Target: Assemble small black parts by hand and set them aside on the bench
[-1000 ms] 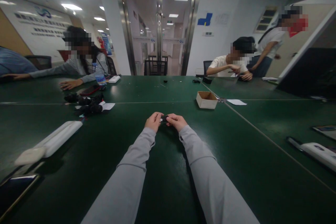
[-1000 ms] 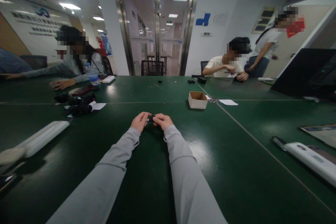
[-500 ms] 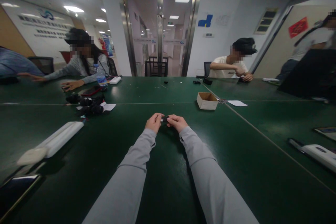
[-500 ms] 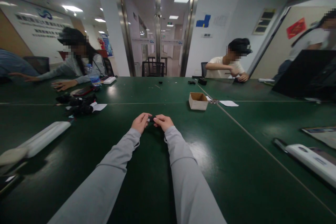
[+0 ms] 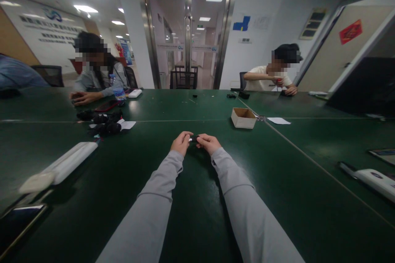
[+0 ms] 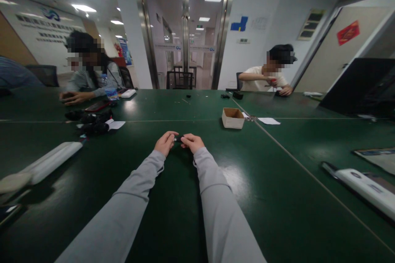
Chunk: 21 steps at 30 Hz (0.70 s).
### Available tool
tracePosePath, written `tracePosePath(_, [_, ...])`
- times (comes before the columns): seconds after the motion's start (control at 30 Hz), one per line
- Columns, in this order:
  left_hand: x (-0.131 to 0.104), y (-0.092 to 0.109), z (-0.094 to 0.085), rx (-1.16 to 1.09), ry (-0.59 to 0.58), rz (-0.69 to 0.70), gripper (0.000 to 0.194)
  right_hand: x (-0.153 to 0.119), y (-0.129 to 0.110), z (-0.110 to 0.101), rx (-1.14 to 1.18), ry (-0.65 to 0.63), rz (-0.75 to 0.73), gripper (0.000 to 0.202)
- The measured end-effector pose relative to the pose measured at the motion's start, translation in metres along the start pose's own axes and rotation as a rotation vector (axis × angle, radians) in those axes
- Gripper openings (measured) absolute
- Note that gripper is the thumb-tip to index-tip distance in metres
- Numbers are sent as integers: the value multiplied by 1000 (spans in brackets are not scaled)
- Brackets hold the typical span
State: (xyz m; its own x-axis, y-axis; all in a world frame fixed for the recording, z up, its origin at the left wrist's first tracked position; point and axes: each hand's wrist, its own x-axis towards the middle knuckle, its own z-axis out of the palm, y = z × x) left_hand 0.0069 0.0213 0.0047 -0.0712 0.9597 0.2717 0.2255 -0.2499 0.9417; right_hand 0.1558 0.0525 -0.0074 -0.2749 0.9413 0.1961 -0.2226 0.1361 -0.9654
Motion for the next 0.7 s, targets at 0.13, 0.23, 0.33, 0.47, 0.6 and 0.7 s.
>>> tracePosePath(0.13, [0, 2, -1, -98, -68, -25, 29, 1, 0, 0, 14, 26, 11, 42])
tracePosePath(0.23, [0, 3, -2, -114, -84, -2, 31, 1, 0, 0, 12, 38, 14, 43])
tracePosePath(0.33, [0, 3, -1, -73, -61, -9, 28, 1, 0, 0, 8, 24, 16, 43])
tracePosePath(0.47, [-1, 3, -1, -70, -57, -14, 28, 0, -1, 0, 15, 15, 17, 41])
tracePosePath(0.6, [1, 3, -2, -135, -126, -52, 32, 0, -1, 1, 16, 38, 9, 43])
tracePosePath(0.7, [2, 1, -2, -107, -129, -35, 35, 1, -1, 0, 20, 24, 12, 42])
